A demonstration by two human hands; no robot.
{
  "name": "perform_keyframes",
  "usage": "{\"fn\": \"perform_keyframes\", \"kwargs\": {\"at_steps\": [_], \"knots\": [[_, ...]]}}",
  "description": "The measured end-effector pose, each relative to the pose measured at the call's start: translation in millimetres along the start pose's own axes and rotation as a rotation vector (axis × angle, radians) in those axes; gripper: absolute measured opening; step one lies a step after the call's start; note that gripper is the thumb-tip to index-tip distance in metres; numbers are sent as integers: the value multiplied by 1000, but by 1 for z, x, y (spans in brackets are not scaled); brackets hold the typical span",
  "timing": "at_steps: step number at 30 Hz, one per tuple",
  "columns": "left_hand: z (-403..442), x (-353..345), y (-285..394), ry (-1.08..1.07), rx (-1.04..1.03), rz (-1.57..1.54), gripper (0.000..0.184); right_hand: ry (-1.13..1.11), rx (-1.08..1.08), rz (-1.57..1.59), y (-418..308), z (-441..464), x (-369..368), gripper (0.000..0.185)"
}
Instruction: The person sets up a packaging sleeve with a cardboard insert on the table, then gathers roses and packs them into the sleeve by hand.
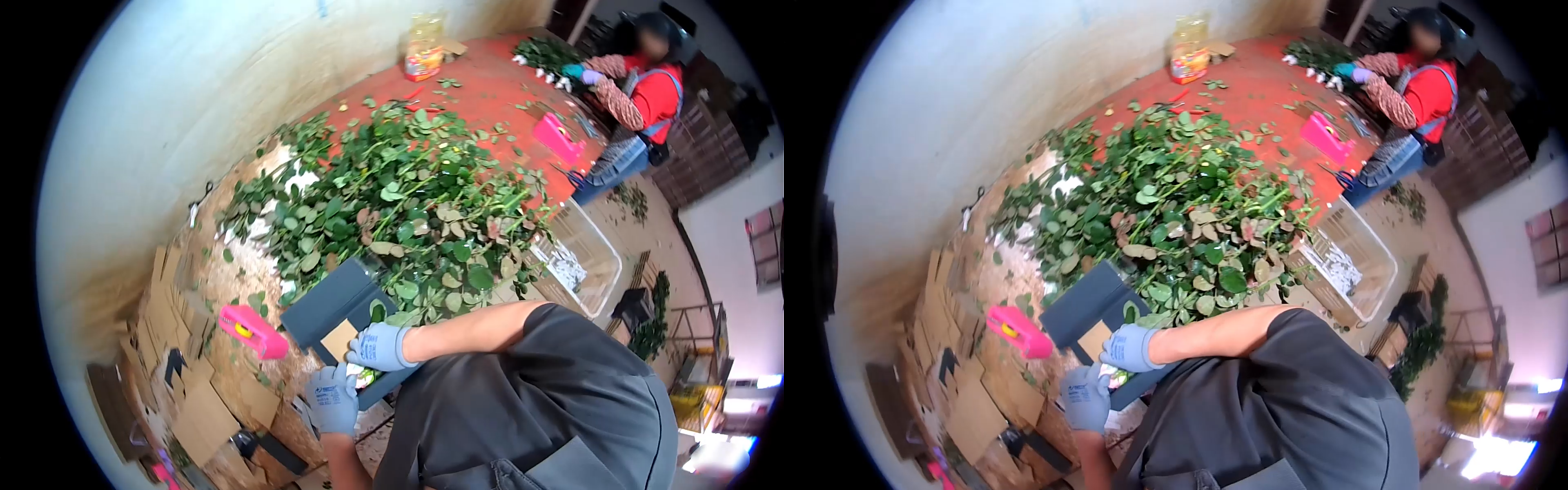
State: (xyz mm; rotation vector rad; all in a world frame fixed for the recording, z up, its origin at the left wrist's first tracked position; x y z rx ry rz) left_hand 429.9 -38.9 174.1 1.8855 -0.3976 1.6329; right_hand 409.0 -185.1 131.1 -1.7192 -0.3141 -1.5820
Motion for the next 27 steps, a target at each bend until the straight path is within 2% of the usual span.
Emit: {"fn": "perform_keyframes", "kwargs": {"at_steps": [1, 4, 5, 8, 12, 16, 20, 21, 23, 25, 26, 27], "knots": [[4, -10, -6, -117, -14, 95, 20, 0, -9, 13, 1, -1, 0, 22], [6, -18, -14, -100, -123, 161, 19, 124, -23, 97, 5, -1, -4, 21], [6, -30, -24, -77, -219, 206, 20, 94, -25, 55, 5, -2, -4, 21], [10, -26, -21, -120, -171, 254, 19, 100, -38, 67, 8, -1, -5, 19], [6, -19, -24, -43, -285, 221, 13, 110, -18, 65, 7, 0, -12, 18], [5, -9, -32, -21, -284, 183, 12, 89, -69, 156, 8, 1, -5, 20], [-3, -6, -50, -35, -244, 259, 6, 20, -69, 98, 5, 1, 0, 22], [-6, -10, -65, -42, -206, 435, 7, 54, -46, 97, 9, 2, -8, 22], [-18, -17, -124, -250, 121, 498, 11, 27, -40, 114, 10, 4, -15, 23], [-35, 3, -142, -406, 216, 592, 16, -63, -60, 81, 5, 8, -5, 24], [-43, 12, -136, -422, 261, 587, 16, -92, -67, 38, 4, 9, -4, 24], [-40, 26, -108, -253, 181, 458, 18, -90, -58, 25, 3, 9, -3, 23]]}}
Point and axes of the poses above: each hand's wrist, its own z-axis towards the middle knuckle, its own x-axis out of the back of the hand, y = z × x, the point moved 5 cm from there along z, towards the middle knuckle, and after that the axes turned 9 degrees about x, right-handed, at the moved point
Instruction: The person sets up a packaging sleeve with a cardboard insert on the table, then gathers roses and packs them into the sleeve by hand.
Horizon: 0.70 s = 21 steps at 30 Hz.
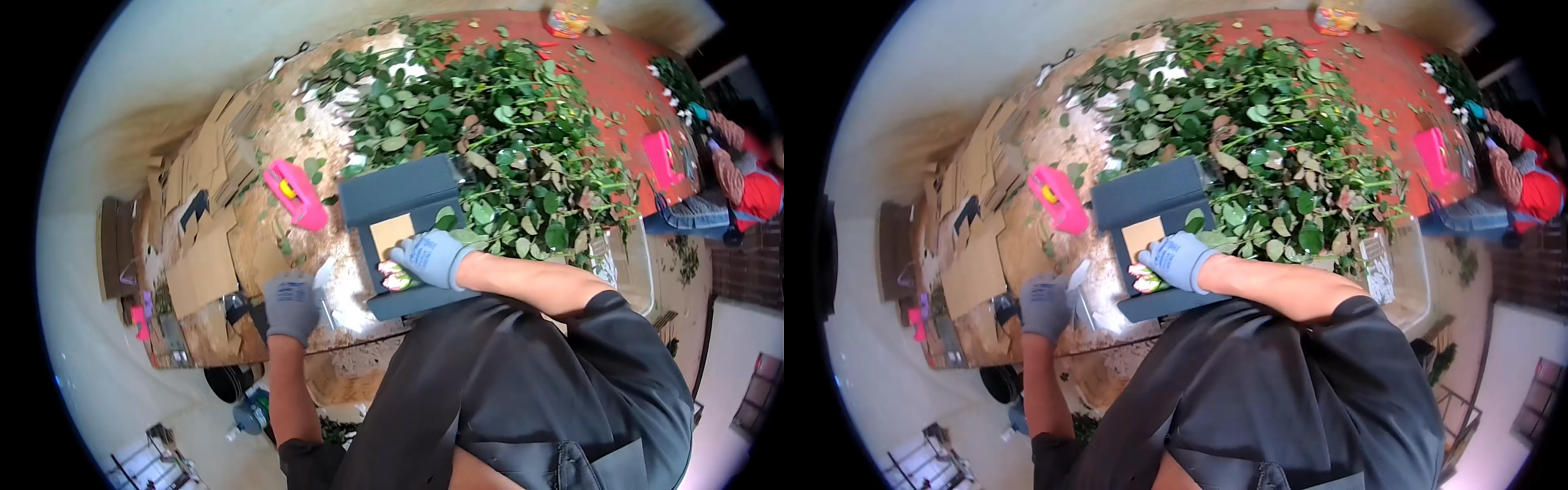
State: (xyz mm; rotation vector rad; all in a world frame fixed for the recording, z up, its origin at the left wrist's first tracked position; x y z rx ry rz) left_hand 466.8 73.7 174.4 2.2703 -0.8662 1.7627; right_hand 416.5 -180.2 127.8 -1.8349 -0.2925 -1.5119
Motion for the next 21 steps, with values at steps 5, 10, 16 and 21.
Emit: {"fn": "perform_keyframes", "kwargs": {"at_steps": [5, 10, 16, 21], "knots": [[-25, 60, 120, 269, -271, -423, 30, 24, 42, -67, -5, -1, 3, 21], [-24, 8, 151, 355, -206, -478, 37, 23, 18, -49, -7, -2, 12, 19], [-24, 5, 149, 369, -184, -436, 41, -28, 50, -22, -7, -1, 12, 19], [-15, 19, 147, 383, -198, -463, 35, -100, 66, 70, -1, 4, 15, 23]]}}
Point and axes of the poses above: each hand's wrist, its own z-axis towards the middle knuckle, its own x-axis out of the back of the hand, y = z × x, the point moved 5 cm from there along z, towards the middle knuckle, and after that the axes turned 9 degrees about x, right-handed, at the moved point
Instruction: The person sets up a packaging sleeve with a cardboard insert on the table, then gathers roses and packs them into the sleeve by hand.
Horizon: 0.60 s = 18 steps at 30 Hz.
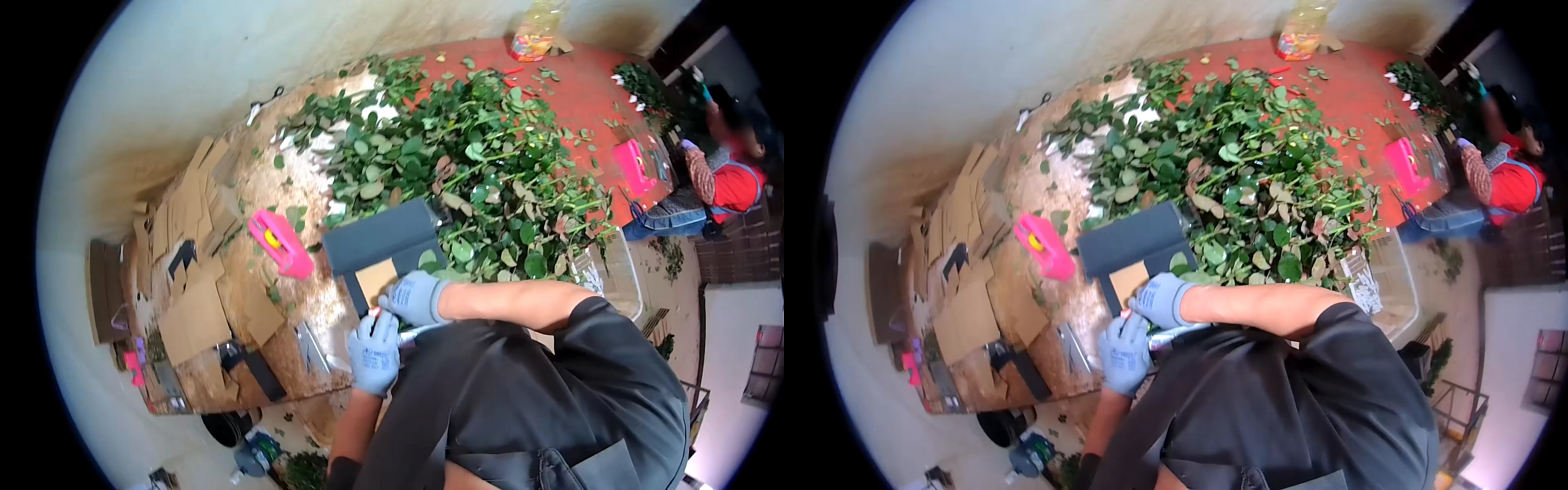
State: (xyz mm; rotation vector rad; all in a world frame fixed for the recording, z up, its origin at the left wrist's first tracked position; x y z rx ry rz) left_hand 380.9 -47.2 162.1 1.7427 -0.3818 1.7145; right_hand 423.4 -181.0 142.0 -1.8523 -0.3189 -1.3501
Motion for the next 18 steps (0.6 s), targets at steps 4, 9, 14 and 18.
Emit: {"fn": "perform_keyframes", "kwargs": {"at_steps": [4, 9, 14, 18], "knots": [[-4, -8, -5, 19, 16, 4, 38, -4, 108, 101, 16, 21, 62, 25], [-8, -20, -8, 95, -24, 143, 38, 410, -118, -7, 125, 70, 140, 27], [-8, -23, -9, 56, -25, 177, 38, 229, -508, -162, 261, 83, 123, 62], [-13, -29, -15, 6, -3, 52, 40, -69, -598, -68, 279, 66, 88, 64]]}}
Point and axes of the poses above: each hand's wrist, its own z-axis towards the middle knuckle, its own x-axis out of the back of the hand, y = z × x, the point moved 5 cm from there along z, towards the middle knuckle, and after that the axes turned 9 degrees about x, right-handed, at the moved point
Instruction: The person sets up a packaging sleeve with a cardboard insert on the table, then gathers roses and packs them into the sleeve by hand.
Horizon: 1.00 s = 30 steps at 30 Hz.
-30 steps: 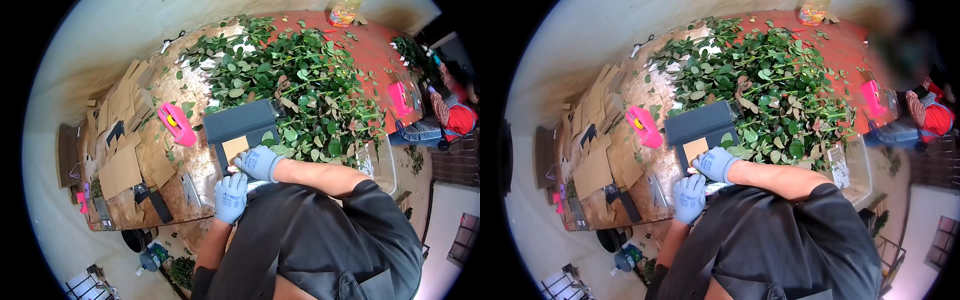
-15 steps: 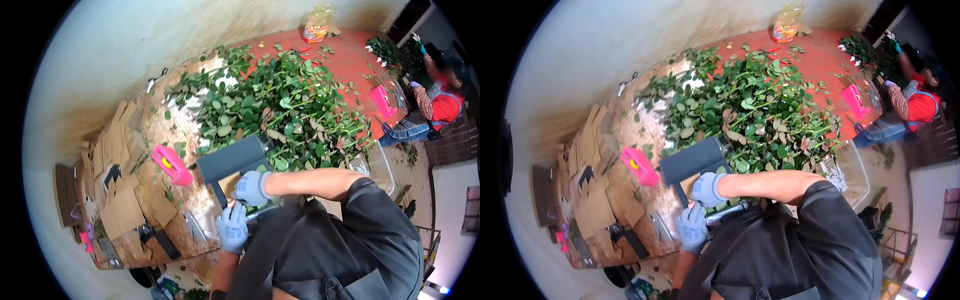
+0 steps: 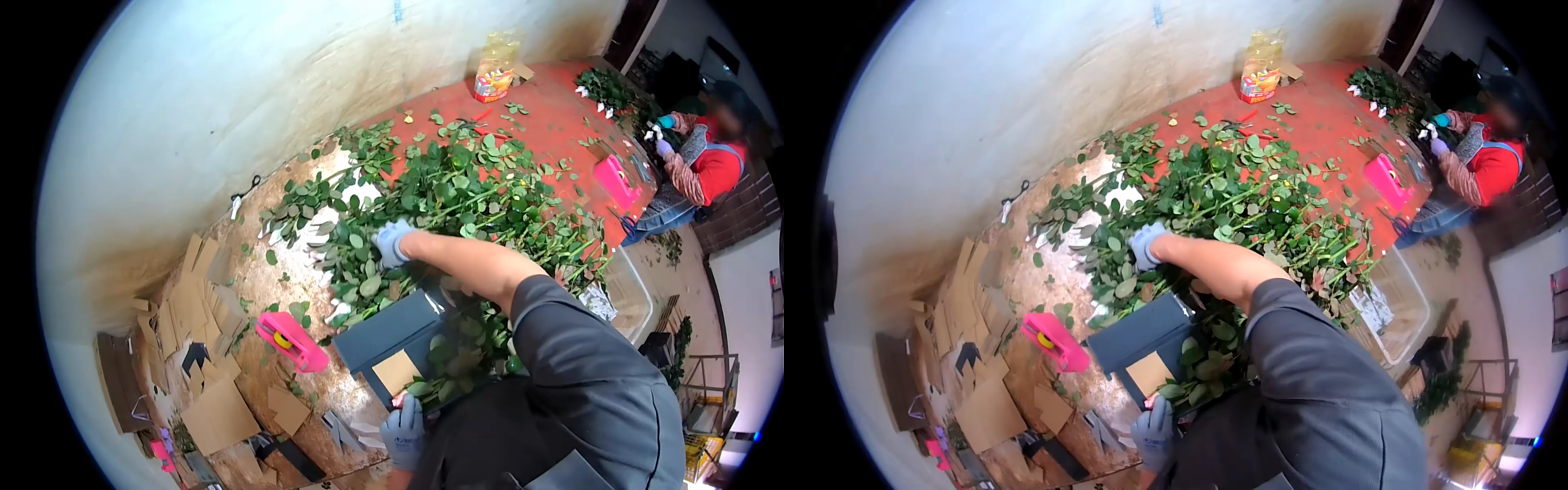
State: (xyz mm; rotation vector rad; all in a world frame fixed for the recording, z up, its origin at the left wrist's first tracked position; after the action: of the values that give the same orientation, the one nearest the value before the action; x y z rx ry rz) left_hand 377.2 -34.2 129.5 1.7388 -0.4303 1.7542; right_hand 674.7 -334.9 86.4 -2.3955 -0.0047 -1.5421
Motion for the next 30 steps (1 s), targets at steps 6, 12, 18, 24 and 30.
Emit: {"fn": "perform_keyframes", "kwargs": {"at_steps": [6, 12, 18, 24, 30], "knots": [[2, -1, 2, 103, -43, 2, 49, -172, 262, 63, -21, -70, -77, 70], [-2, -4, -3, 130, -114, 2, 47, 1, 227, 239, -24, -85, -78, 57], [-17, -23, -21, 120, -124, -19, 57, 28, 203, 126, -25, -63, -26, 62], [-17, -28, -12, 58, -64, -6, 61, 156, 276, -4, -26, -10, 88, 64], [-29, -44, -18, -85, 165, -76, 52, 259, 143, 54, 26, 149, 116, 65]]}}
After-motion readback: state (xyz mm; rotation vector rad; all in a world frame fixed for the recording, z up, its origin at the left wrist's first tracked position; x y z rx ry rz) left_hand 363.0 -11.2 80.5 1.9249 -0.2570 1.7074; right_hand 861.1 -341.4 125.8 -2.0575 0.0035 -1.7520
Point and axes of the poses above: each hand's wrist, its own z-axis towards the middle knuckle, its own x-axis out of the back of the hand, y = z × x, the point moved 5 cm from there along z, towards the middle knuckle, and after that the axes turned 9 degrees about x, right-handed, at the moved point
